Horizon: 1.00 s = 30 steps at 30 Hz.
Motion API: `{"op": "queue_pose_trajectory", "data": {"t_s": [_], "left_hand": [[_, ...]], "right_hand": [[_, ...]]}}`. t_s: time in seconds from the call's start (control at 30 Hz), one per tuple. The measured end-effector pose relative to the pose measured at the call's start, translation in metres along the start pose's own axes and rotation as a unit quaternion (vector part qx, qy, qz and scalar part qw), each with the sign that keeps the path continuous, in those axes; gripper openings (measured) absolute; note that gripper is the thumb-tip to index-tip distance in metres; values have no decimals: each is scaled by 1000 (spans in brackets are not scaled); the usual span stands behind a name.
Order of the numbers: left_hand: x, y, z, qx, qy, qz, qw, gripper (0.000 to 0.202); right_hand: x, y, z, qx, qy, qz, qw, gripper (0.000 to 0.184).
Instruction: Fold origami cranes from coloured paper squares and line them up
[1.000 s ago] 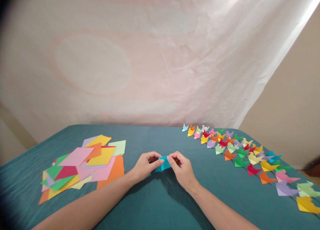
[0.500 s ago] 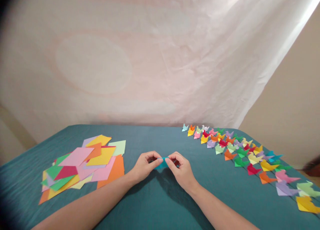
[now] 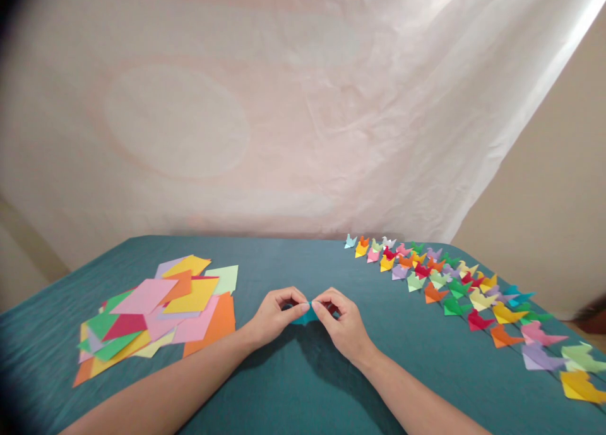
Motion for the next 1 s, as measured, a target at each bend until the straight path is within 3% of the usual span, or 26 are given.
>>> {"op": "queue_pose_trajectory", "data": {"t_s": [0.37, 0.57, 0.83, 1.0], "left_hand": [[4, -3, -7, 10, 34, 16, 999, 22], [3, -4, -9, 28, 41, 22, 999, 23], [10, -7, -24, 102, 145, 63, 982, 34], [9, -7, -22, 97, 143, 57, 983, 35]], "right_hand": [[-13, 2, 16, -43, 4, -59, 997, 23], [-14, 0, 13, -33, 21, -61, 997, 27], [-15, 0, 23, -67, -9, -60, 996, 28], [-12, -1, 24, -68, 1, -55, 996, 28]]}}
Point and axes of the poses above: each hand's wrist, its own y-axis away from the middle knuckle, its own x-axis out of the back of the hand, z = x × y, the point moved 8 cm from there along -y, towards the middle knuckle, and after that the axes turned 5 degrees about x, right-handed, at the moved point
